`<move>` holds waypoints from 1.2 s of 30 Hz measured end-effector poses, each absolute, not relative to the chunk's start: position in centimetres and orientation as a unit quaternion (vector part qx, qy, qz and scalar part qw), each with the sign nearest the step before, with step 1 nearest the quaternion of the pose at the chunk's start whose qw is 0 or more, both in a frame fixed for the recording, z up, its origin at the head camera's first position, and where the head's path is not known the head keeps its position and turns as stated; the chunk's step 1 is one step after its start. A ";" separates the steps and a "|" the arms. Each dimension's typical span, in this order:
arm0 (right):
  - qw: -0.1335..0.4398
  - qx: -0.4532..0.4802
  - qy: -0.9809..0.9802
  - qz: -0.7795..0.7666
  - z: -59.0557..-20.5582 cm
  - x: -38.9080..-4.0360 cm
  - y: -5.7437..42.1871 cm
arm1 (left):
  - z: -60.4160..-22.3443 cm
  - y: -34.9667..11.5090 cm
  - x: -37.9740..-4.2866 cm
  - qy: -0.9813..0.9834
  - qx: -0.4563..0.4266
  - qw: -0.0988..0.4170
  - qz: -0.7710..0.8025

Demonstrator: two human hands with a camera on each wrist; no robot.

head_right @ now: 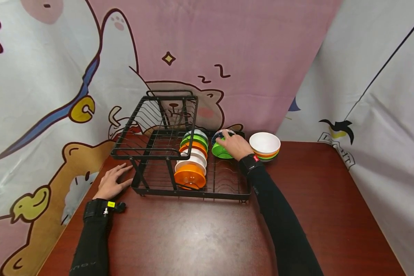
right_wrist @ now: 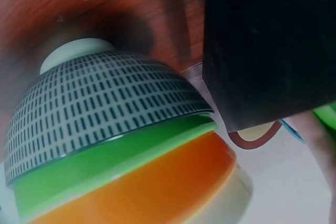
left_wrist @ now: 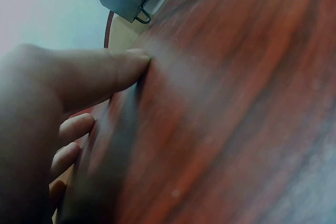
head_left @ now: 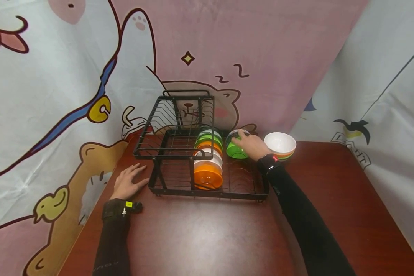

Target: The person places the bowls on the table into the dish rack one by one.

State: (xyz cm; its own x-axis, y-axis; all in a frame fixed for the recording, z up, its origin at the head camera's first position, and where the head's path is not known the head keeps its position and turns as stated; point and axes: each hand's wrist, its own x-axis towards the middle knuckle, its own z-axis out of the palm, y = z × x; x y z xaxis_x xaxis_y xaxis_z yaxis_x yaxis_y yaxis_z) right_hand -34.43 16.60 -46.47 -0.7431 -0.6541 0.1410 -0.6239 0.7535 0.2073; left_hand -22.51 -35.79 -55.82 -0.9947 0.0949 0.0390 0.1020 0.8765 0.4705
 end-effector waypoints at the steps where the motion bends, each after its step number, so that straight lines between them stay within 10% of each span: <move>1: 0.097 0.339 -0.933 -0.072 -46.5 -34.4 16.6 | -55.9 -35.8 -22.5 -0.969 -0.052 0.007 -0.243; 15: 0.105 0.301 -0.947 0.048 -43.9 -33.4 19.3 | -55.4 -35.9 -22.5 -0.969 -0.050 0.007 -0.240; 36: 0.103 0.001 -0.964 0.247 -42.4 -33.9 29.7 | -55.9 -35.8 -22.5 -0.968 -0.055 0.009 -0.244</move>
State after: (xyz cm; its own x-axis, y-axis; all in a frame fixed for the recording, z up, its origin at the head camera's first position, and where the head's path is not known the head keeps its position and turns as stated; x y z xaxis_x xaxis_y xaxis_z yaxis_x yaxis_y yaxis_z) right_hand -33.94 29.66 -42.44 -0.9786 0.0497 0.1996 -0.0524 0.8782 -0.4755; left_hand -22.55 -35.81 -55.93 -0.9938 0.1014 0.0450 0.1106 0.8750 0.4713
